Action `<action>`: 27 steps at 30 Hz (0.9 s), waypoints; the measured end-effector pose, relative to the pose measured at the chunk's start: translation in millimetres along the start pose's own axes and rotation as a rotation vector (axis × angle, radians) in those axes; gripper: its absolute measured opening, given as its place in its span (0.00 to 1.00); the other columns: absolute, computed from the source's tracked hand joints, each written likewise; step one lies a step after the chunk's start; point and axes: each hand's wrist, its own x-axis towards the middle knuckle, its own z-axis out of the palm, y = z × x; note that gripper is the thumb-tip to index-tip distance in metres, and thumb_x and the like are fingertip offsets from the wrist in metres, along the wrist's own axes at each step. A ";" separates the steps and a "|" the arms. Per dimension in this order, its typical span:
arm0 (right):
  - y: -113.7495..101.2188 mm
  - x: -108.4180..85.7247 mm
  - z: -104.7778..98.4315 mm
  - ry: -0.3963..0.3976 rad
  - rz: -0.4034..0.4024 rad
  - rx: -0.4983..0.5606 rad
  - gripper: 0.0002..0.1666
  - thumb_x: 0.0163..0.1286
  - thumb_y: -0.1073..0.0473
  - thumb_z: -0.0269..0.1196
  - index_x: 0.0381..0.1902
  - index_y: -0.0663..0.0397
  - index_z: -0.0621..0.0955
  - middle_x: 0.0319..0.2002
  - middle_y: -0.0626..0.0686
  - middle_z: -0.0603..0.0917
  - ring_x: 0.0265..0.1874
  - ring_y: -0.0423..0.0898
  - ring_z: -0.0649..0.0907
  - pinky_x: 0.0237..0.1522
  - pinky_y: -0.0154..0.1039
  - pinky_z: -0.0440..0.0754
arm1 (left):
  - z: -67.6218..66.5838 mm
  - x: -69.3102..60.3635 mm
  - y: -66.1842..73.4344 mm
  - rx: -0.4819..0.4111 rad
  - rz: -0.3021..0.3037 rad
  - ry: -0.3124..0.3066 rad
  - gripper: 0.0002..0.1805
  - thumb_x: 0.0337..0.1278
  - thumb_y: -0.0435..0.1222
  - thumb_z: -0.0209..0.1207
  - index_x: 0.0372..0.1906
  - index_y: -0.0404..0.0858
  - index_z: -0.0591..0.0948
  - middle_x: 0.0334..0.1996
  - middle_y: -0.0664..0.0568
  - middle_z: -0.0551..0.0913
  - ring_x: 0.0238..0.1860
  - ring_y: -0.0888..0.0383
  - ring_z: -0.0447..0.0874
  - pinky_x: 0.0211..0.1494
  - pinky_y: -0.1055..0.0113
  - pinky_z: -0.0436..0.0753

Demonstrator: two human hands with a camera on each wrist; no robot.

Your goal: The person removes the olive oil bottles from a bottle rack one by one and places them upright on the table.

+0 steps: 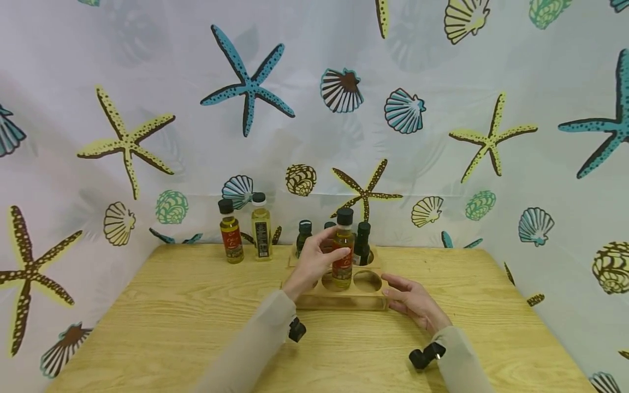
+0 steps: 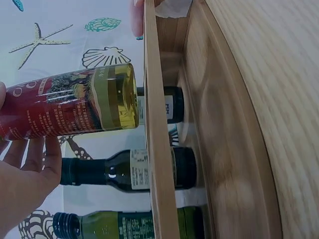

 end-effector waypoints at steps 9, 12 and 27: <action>1.0 1.3 -1.2 -0.010 -0.006 -0.011 0.35 0.70 0.57 0.64 0.73 0.50 0.68 0.77 0.60 0.54 0.65 0.48 0.73 0.51 0.38 0.82 | -24.2 -7.3 -0.6 0.007 0.007 0.016 0.31 0.62 0.36 0.64 0.70 0.45 0.70 0.55 0.43 0.82 0.52 0.48 0.83 0.53 0.55 0.84; 0.7 1.6 -1.7 -0.015 -0.005 -0.017 0.36 0.70 0.56 0.64 0.73 0.50 0.67 0.77 0.60 0.54 0.68 0.52 0.70 0.54 0.40 0.81 | -30.6 -10.6 0.5 -0.006 -0.011 0.020 0.31 0.63 0.36 0.63 0.71 0.48 0.70 0.56 0.44 0.81 0.53 0.48 0.83 0.55 0.53 0.83; 2.2 0.4 -1.0 -0.007 -0.003 -0.010 0.36 0.70 0.57 0.64 0.73 0.51 0.67 0.77 0.61 0.53 0.70 0.53 0.67 0.55 0.40 0.81 | -61.3 -21.5 -0.1 0.031 0.004 0.106 0.30 0.59 0.36 0.67 0.67 0.44 0.74 0.56 0.45 0.82 0.55 0.49 0.81 0.59 0.52 0.80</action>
